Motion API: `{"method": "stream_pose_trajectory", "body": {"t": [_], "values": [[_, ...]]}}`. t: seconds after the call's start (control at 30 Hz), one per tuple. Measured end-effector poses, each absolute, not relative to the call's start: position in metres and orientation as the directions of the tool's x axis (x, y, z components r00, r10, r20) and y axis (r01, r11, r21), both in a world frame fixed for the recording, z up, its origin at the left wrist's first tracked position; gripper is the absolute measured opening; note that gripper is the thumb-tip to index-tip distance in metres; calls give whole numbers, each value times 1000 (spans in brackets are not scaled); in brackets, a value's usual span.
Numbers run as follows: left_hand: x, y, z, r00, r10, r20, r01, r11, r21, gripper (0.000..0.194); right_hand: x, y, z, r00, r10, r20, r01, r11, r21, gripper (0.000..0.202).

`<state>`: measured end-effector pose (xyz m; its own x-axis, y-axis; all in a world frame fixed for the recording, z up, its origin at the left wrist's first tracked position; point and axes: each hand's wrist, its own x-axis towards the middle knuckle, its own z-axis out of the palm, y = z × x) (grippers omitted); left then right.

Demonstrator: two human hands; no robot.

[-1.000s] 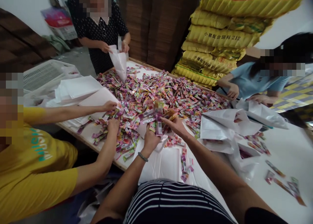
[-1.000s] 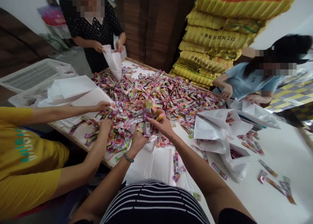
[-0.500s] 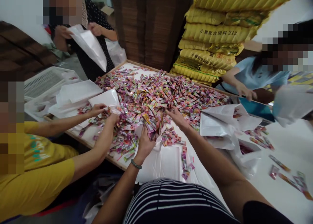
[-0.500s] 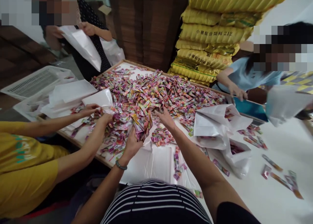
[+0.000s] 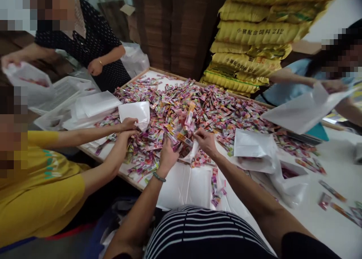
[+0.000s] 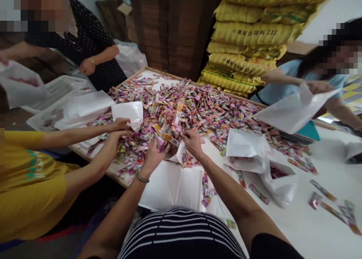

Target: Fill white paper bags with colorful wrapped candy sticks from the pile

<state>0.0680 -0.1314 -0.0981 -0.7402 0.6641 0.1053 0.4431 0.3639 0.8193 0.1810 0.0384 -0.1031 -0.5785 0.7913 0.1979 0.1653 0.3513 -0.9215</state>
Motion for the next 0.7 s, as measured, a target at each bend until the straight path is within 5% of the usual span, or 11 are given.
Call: {"method": "stream_pose_trajectory", "body": {"t": [0.13, 0.37, 0.53, 0.7], "values": [[68, -108, -97, -709, 698, 103, 480, 370, 795, 82, 188, 43, -99, -444, 832, 333, 154, 437, -886, 31], [69, -86, -108, -671, 737, 81, 519, 388, 762, 95, 203, 60, -101, -334, 889, 312, 129, 371, -919, 27], [68, -79, -106, -662, 750, 6, 574, 501, 648, 71, 206, 73, -110, -371, 894, 253, 115, 314, -943, 32], [55, -68, -99, -661, 738, -135, 588, 621, 518, 49, 219, 102, -139, -405, 914, 35, 68, 68, -995, 43]]}}
